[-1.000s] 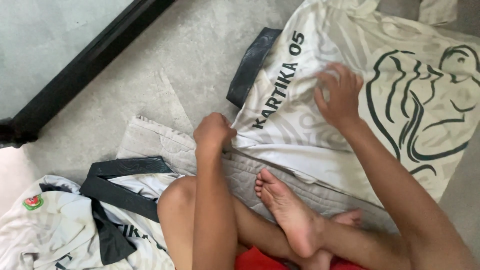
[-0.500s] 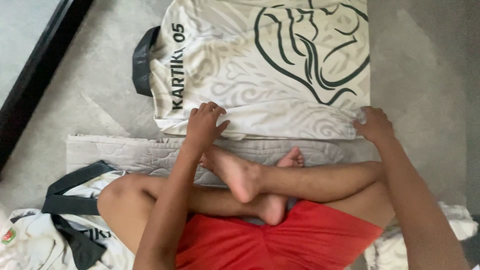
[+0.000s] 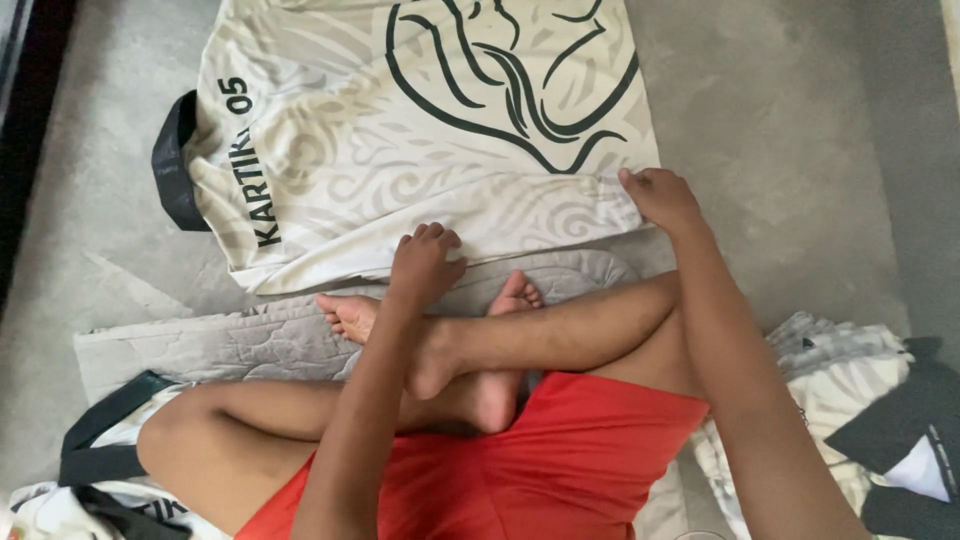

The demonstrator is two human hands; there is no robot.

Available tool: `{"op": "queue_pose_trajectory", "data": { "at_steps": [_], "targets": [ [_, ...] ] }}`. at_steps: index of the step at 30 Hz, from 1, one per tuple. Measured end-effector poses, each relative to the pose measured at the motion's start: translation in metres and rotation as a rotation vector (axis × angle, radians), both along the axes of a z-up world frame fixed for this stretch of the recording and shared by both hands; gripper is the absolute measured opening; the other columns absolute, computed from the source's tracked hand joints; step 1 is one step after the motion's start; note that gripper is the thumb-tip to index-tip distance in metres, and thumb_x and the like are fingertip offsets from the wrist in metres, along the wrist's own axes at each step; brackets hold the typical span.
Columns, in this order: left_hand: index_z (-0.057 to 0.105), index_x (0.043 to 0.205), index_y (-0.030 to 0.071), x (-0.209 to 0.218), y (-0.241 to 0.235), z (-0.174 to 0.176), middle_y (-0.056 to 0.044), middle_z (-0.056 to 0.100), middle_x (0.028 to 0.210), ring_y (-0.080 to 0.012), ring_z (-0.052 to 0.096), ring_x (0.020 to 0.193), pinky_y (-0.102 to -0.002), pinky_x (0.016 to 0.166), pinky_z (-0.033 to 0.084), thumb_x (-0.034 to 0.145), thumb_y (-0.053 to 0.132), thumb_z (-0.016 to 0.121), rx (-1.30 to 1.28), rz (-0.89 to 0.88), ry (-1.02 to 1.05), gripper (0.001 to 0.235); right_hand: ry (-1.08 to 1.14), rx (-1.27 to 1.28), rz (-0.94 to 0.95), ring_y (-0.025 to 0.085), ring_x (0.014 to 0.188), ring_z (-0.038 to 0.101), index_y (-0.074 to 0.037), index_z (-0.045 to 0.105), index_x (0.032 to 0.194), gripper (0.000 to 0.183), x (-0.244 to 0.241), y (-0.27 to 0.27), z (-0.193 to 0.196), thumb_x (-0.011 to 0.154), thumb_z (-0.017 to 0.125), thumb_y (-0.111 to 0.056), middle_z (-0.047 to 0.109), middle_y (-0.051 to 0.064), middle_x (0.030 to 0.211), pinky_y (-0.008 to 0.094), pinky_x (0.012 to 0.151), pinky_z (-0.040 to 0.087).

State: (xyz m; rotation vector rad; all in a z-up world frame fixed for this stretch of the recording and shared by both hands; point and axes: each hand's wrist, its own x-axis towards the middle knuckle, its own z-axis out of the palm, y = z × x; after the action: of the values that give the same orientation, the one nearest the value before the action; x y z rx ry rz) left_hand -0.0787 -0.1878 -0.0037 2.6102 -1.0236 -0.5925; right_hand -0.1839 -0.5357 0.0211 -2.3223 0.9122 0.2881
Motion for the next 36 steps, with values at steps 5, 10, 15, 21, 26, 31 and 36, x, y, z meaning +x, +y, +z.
{"op": "queue_pose_trajectory", "data": {
  "at_steps": [5, 10, 15, 21, 26, 31, 36],
  "targets": [
    [0.061, 0.098, 0.016, -0.005, -0.006, 0.009, -0.003, 0.056, 0.093, -0.0206, 0.056, 0.095, -0.038, 0.082, 0.047, 0.077, 0.033, 0.064, 0.012, -0.038, 0.018, 0.028, 0.064, 0.128, 0.048, 0.046, 0.106, 0.053, 0.007, 0.055, 0.12, 0.053, 0.007, 0.012, 0.019, 0.088, 0.054, -0.036, 0.056, 0.03, 0.115, 0.054, 0.081, 0.045],
    [0.061, 0.096, 0.014, -0.006, -0.011, 0.008, -0.004, 0.057, 0.091, -0.0222, 0.057, 0.094, -0.039, 0.08, 0.047, 0.077, 0.034, 0.062, 0.027, -0.064, 0.012, 0.027, -0.031, 0.106, -0.028, 0.041, 0.095, 0.059, 0.004, 0.057, 0.116, 0.037, 0.005, -0.023, -0.035, 0.092, 0.056, -0.023, 0.061, 0.026, 0.103, 0.047, 0.07, 0.049],
    [0.061, 0.091, 0.013, -0.008, -0.013, -0.002, -0.004, 0.057, 0.085, -0.0213, 0.059, 0.088, -0.036, 0.075, 0.049, 0.079, 0.031, 0.058, -0.005, -0.136, -0.021, 0.023, -0.089, 0.083, -0.087, 0.034, 0.084, 0.063, 0.001, 0.058, 0.114, 0.03, 0.004, -0.039, -0.054, 0.092, 0.06, -0.02, 0.064, 0.021, 0.092, 0.041, 0.063, 0.05],
    [0.061, 0.087, 0.012, -0.009, -0.013, -0.012, -0.005, 0.057, 0.08, -0.0219, 0.06, 0.083, -0.036, 0.071, 0.051, 0.082, 0.029, 0.056, -0.057, -0.178, -0.046, 0.019, -0.038, 0.014, -0.104, 0.033, 0.082, 0.064, 0.0, 0.059, 0.112, 0.028, 0.008, -0.026, -0.039, 0.089, 0.061, -0.017, 0.064, 0.021, 0.095, 0.039, 0.059, 0.049],
    [0.061, 0.089, 0.012, -0.008, -0.014, -0.015, -0.005, 0.058, 0.081, -0.0218, 0.061, 0.081, -0.036, 0.069, 0.052, 0.082, 0.029, 0.056, -0.047, -0.212, -0.094, 0.019, -0.176, -0.238, 0.12, 0.035, 0.099, 0.051, -0.005, 0.055, 0.109, 0.034, 0.011, 0.008, 0.012, 0.081, 0.069, -0.017, 0.05, 0.018, 0.104, 0.045, 0.081, 0.037],
    [0.062, 0.093, 0.011, -0.008, -0.015, -0.007, -0.005, 0.058, 0.084, -0.0217, 0.062, 0.081, -0.036, 0.068, 0.053, 0.084, 0.028, 0.06, -0.049, -0.254, -0.183, 0.019, -0.098, 0.045, 0.471, 0.041, 0.092, 0.058, -0.004, 0.062, 0.103, 0.028, 0.012, 0.052, 0.027, 0.077, 0.063, -0.015, 0.062, 0.022, 0.096, 0.048, 0.078, 0.042],
    [0.06, 0.088, 0.013, -0.013, -0.012, -0.049, -0.003, 0.057, 0.081, -0.0186, 0.061, 0.075, -0.032, 0.062, 0.053, 0.083, 0.025, 0.058, 0.031, -0.391, -0.409, 0.013, 0.103, -0.139, 0.835, 0.038, 0.095, 0.059, -0.007, 0.056, 0.102, 0.034, 0.013, 0.064, 0.009, 0.074, 0.066, -0.023, 0.062, 0.019, 0.096, 0.045, 0.078, 0.041]
  ]
}}
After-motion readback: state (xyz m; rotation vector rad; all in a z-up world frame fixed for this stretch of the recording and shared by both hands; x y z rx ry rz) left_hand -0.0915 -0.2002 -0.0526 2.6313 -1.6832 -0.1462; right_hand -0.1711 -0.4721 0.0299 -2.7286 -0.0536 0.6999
